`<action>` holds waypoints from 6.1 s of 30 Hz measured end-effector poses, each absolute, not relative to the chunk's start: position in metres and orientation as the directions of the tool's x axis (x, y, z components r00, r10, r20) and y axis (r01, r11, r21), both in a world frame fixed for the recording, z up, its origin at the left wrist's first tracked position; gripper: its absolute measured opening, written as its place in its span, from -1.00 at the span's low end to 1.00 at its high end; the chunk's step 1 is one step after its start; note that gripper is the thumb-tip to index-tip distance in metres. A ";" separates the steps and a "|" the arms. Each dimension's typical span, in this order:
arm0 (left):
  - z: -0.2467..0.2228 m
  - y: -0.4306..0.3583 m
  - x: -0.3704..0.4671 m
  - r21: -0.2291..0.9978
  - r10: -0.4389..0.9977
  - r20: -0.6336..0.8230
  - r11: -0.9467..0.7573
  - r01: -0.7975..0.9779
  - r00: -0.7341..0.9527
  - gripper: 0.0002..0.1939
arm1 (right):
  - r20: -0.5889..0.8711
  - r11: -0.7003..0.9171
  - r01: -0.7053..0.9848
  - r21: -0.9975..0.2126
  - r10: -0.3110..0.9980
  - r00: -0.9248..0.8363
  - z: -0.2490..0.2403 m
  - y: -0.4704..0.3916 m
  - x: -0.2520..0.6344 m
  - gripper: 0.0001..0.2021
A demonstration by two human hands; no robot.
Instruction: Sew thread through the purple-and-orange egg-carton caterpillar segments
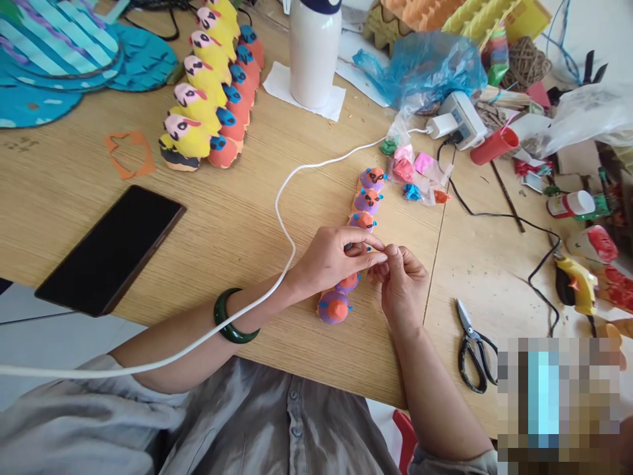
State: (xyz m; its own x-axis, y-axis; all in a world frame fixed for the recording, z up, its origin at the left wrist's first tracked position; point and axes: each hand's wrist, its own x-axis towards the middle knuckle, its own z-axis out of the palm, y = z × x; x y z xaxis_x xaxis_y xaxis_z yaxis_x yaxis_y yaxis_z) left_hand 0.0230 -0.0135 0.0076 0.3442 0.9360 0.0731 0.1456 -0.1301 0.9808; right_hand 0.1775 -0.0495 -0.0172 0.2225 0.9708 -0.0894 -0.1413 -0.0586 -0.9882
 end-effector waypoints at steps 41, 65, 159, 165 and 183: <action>0.000 -0.008 0.019 0.946 0.938 0.245 -0.286 0.152 0.244 -0.75 | -0.152 -0.097 -0.224 -0.970 0.958 0.244 -0.008 -0.046 0.177 -0.63; 0.002 -0.009 0.020 0.952 0.928 0.256 -0.290 0.095 0.272 -0.85 | -0.122 -0.097 -0.190 -0.977 0.985 0.121 -0.007 -0.048 0.177 -0.64; -0.004 -0.011 0.020 0.892 0.906 0.342 -0.396 0.216 0.249 -0.77 | -0.056 -0.054 -0.014 -0.998 0.943 0.327 -0.001 -0.052 0.177 -0.78; -0.004 -0.011 0.024 0.942 0.939 0.262 -0.300 0.154 0.224 -0.81 | -0.087 -0.070 -0.063 -0.996 0.941 0.326 -0.001 -0.051 0.176 -0.77; -0.004 -0.013 0.024 0.941 0.930 0.249 -0.299 0.160 0.270 -0.82 | -0.100 -0.085 -0.069 -0.994 0.962 0.254 -0.004 -0.052 0.176 -0.76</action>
State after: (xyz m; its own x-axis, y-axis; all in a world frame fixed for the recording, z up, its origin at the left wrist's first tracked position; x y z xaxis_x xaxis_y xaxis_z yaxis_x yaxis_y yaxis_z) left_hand 0.0238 -0.0127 -0.0043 0.2704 0.9299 0.2492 0.1598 -0.2986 0.9409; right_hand 0.1764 -0.0523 -0.0042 0.2537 0.9621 -0.1002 -0.0687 -0.0854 -0.9940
